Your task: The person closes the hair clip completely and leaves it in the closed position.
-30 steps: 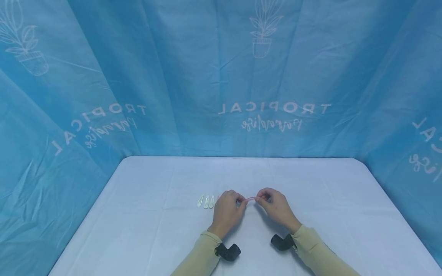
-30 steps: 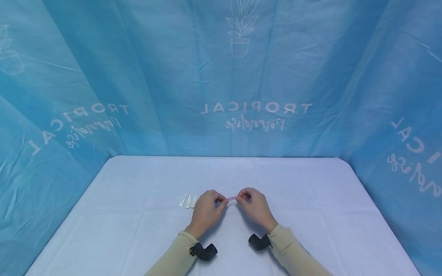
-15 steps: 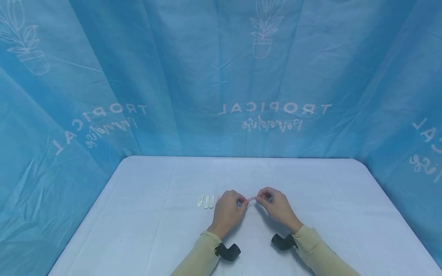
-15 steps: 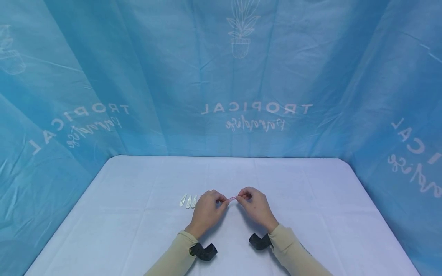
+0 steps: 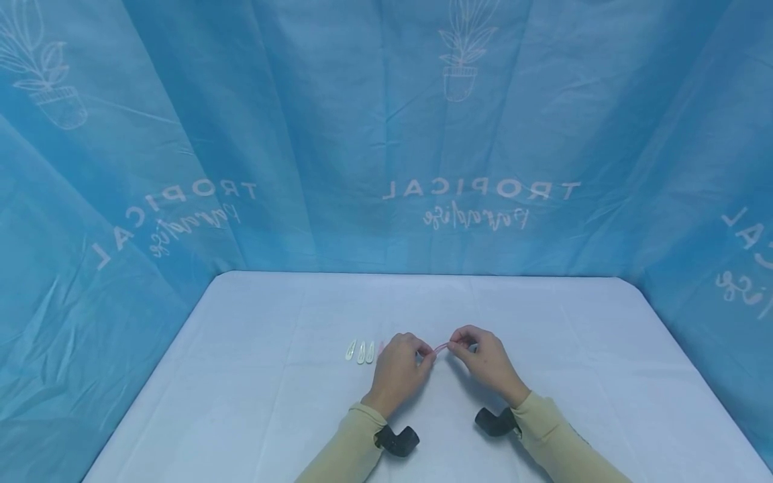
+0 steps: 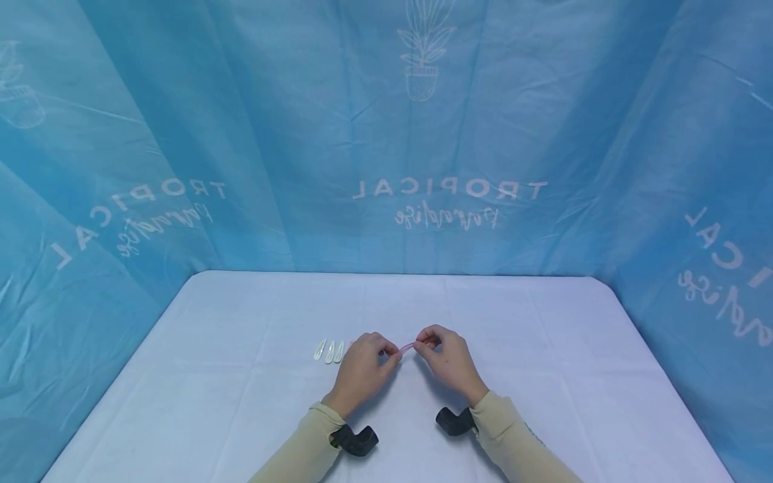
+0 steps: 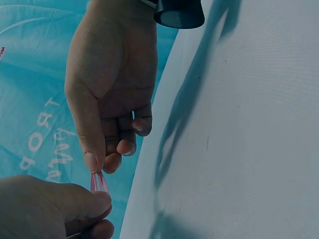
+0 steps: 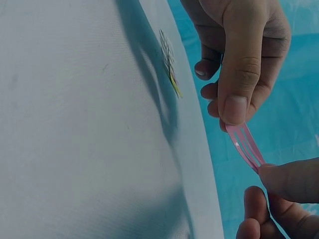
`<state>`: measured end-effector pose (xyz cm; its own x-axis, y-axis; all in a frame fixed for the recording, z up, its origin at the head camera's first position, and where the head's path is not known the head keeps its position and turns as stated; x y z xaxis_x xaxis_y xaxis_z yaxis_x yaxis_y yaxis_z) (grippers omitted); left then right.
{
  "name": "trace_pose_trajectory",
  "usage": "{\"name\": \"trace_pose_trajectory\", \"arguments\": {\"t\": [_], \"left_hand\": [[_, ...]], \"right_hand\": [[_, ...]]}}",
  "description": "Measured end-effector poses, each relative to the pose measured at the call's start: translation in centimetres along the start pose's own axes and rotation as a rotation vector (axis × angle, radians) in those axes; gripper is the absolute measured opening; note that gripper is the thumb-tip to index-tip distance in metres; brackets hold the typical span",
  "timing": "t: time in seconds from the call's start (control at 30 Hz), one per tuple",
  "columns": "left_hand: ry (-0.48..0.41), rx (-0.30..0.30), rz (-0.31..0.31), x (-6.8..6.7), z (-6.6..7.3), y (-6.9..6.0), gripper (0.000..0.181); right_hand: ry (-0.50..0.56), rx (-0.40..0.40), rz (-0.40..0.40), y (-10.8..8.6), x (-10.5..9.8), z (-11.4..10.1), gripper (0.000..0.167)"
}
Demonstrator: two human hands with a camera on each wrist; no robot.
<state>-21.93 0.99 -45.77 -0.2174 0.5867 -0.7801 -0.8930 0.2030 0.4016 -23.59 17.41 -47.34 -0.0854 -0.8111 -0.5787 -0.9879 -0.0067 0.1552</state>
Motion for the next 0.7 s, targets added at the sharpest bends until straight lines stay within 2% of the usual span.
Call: {"name": "trace_pose_trajectory", "arguments": {"t": [0.2,0.47,0.7], "left_hand": [[0.010,0.016,-0.019,0.02,0.02,-0.06,0.010],[0.022,0.056,-0.009,-0.08,0.04,-0.18,0.011],[0.041,0.063,-0.019,-0.09,-0.16,-0.34,0.015]], "right_hand": [[0.000,-0.005,0.013,-0.04,0.00,-0.29,0.008],[0.015,-0.027,0.021,0.24,0.34,-0.52,0.007],[0.045,-0.039,0.017,0.40,0.79,-0.92,0.008]]}}
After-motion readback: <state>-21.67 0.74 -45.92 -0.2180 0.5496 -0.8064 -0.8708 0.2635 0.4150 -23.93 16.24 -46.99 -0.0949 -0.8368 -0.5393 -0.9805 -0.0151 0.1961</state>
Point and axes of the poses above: each hand's wrist, its own y-axis towards the middle knuckle, its own x-axis out of the palm, z = x × y, the point moved 7 cm from there along y, towards the middle knuckle, and after that the axes turned 5 degrees about z, right-handed, at the moved point
